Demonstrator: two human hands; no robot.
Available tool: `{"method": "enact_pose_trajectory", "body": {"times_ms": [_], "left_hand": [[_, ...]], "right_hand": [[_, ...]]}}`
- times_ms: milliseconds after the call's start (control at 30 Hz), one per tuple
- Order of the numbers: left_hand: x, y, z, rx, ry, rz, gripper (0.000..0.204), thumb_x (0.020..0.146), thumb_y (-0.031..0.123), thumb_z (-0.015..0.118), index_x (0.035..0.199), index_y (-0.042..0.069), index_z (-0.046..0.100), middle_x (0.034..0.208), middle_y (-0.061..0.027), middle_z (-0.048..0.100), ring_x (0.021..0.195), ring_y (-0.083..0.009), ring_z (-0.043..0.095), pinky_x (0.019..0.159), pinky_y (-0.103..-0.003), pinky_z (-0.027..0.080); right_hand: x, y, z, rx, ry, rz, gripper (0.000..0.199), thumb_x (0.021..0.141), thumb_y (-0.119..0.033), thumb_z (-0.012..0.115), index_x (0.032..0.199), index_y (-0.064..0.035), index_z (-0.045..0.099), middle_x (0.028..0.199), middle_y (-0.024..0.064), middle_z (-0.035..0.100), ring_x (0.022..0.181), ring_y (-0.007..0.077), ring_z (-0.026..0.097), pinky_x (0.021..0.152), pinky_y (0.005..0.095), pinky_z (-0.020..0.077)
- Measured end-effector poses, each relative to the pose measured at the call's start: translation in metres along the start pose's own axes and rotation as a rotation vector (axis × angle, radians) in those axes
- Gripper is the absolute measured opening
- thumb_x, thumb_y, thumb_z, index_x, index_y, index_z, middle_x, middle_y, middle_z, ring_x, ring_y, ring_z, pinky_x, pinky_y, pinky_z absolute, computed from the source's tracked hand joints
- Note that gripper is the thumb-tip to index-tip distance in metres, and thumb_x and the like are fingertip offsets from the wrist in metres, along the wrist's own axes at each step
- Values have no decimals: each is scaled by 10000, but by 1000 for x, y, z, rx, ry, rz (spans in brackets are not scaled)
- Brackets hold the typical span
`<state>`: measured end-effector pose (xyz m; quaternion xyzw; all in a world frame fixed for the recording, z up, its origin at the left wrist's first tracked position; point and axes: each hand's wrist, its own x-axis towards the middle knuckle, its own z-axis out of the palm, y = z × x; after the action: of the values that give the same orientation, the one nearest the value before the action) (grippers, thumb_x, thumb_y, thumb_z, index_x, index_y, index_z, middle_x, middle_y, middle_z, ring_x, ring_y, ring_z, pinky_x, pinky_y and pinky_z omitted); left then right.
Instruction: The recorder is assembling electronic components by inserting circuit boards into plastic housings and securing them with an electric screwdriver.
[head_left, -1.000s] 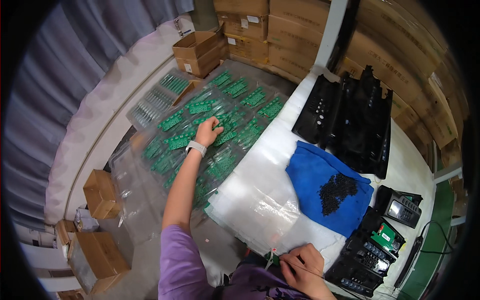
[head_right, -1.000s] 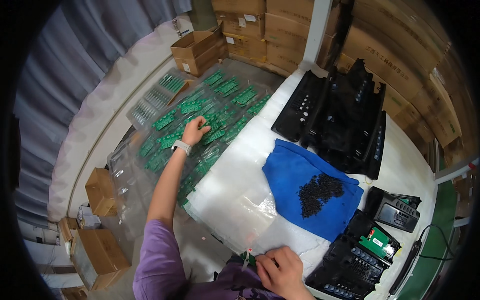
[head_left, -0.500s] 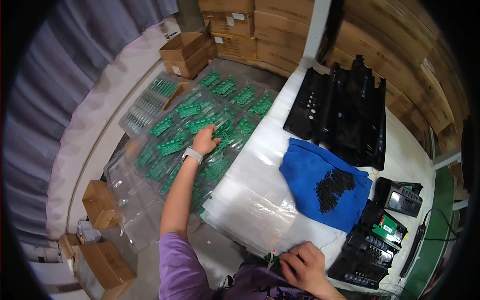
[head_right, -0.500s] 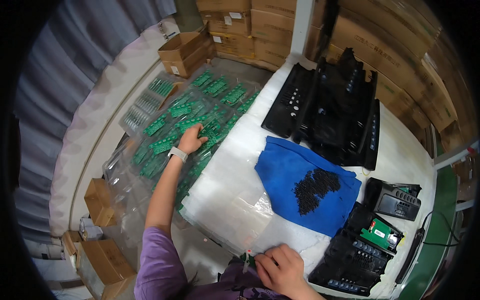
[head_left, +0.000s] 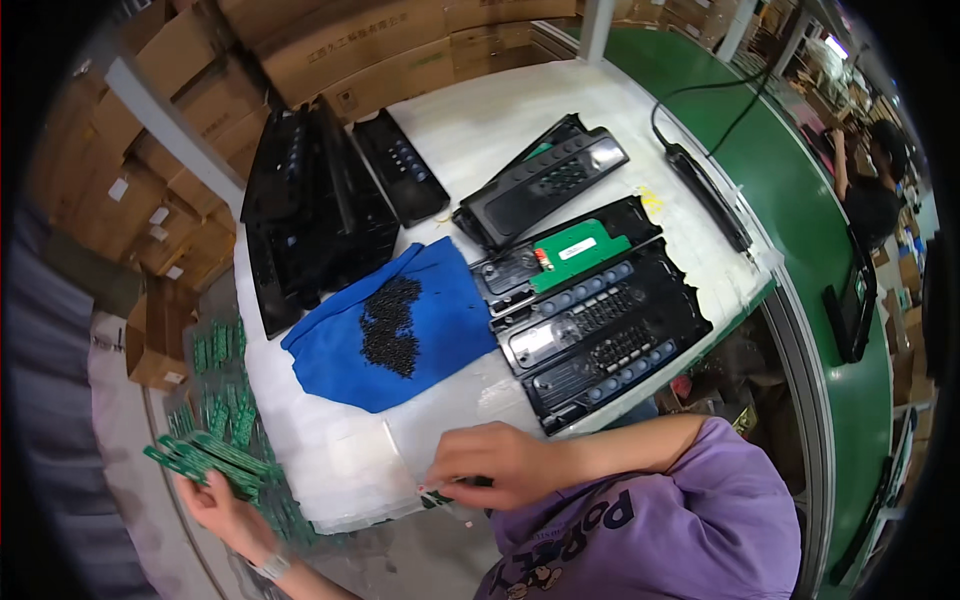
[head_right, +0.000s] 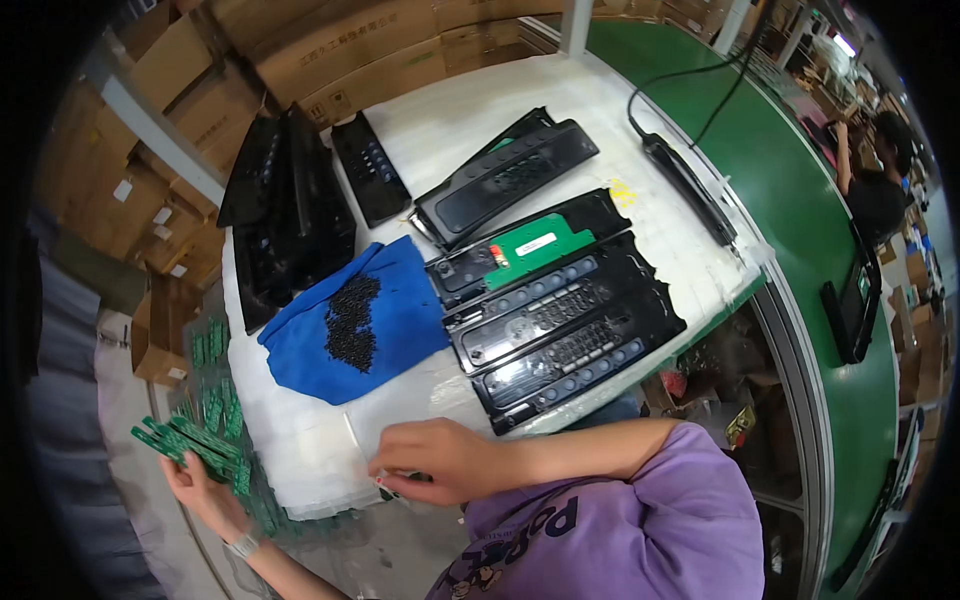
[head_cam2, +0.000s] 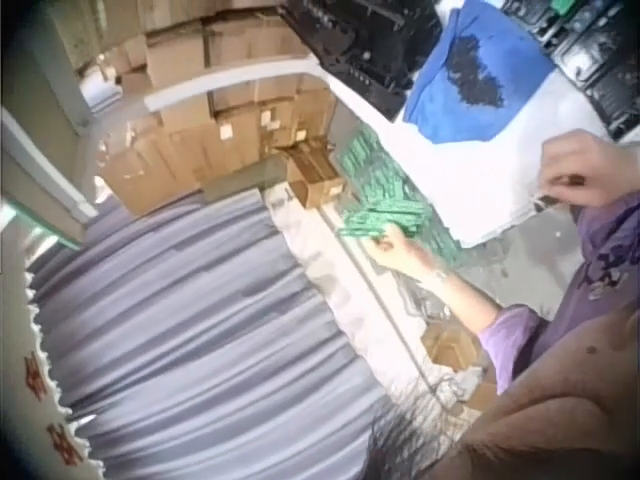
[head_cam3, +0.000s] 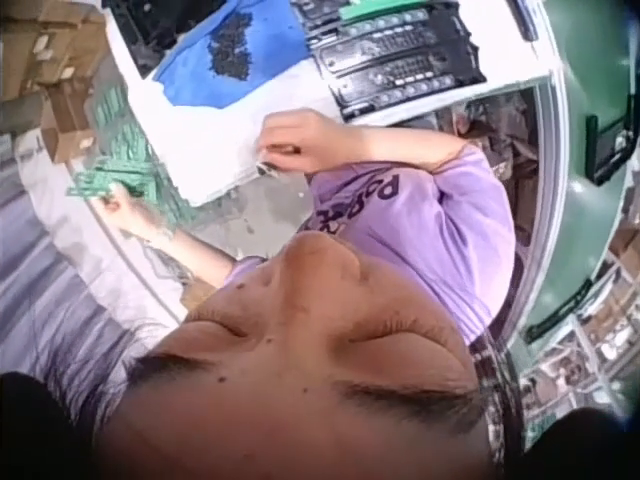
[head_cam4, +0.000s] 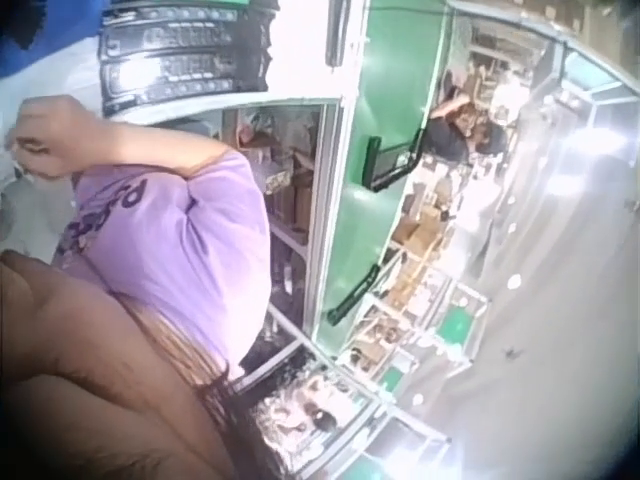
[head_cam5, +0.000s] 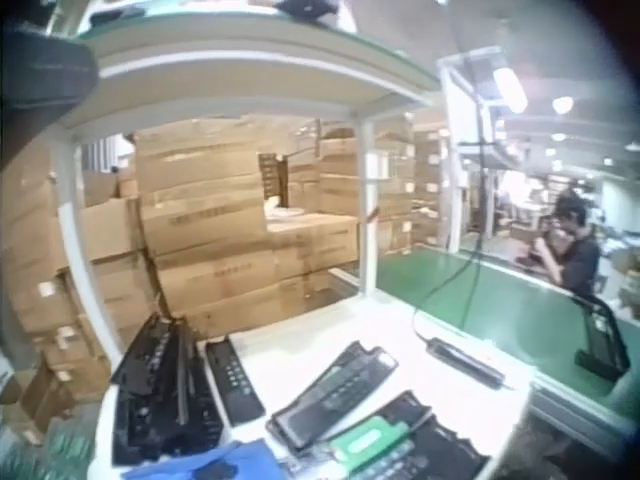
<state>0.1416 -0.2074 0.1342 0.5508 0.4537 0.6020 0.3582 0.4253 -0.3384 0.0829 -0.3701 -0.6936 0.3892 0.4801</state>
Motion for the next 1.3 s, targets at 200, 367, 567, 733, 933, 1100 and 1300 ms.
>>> {"method": "enact_pose_trajectory", "body": {"times_ms": [200, 367, 567, 733, 933, 1100, 1300], "left_hand": [[-87, 36, 112, -276, -481, -248, 536, 711, 106, 736, 1137, -47, 449, 979, -73, 576, 850, -127, 563, 749, -243, 450], [-112, 55, 183, -439, -639, -405, 416, 730, 44, 713, 1073, -41, 493, 960, -90, 601, 842, -131, 584, 767, -240, 459], [-111, 59, 245, -540, -704, -481, 303, 805, 190, 669, 945, -26, 510, 872, -99, 580, 776, -160, 580, 681, -308, 482], [-93, 33, 266, -701, -612, -578, 170, 867, 160, 573, 895, 37, 459, 737, -45, 447, 699, -167, 523, 584, -281, 497], [-92, 7, 263, -669, -519, -667, 134, 868, 157, 560, 887, 62, 468, 728, -22, 421, 709, -156, 498, 592, -277, 464], [-92, 1, 264, -614, -558, -710, 161, 842, 180, 577, 891, 62, 479, 734, -30, 427, 673, -160, 475, 582, -267, 411], [-94, 0, 272, -515, -542, -796, 170, 829, 175, 584, 897, 51, 487, 731, -36, 431, 661, -166, 473, 608, -276, 394]], "right_hand": [[-9, -40, -36, 75, 345, -104, 353, 769, -41, 618, 1110, 11, 544, 924, 120, 556, 818, 229, 573, 718, 309, 463], [-51, -52, -82, -121, 513, -2, 112, 702, -1, 672, 782, 27, 600, 833, 146, 600, 710, 226, 600, 629, 281, 474], [-88, -41, -155, -35, 879, 79, 78, 740, 16, 647, 749, 53, 579, 730, 90, 558, 629, 133, 527, 539, 230, 404], [-84, -46, -205, -1160, 403, -341, 218, 574, -33, 667, 782, 23, 634, 681, 34, 541, 598, 157, 534, 483, 249, 396], [-73, -14, -198, -1303, -12, -361, 173, 595, -31, 652, 760, 11, 624, 658, 37, 517, 604, 136, 517, 442, 239, 306], [-64, -7, -201, -1267, -164, -274, 107, 625, -44, 650, 721, -15, 612, 650, 14, 478, 639, 139, 528, 444, 246, 313], [-66, 1, -207, -1117, -200, -148, 122, 627, -83, 651, 728, -26, 616, 762, 51, 540, 758, 173, 576, 518, 263, 406]]}}
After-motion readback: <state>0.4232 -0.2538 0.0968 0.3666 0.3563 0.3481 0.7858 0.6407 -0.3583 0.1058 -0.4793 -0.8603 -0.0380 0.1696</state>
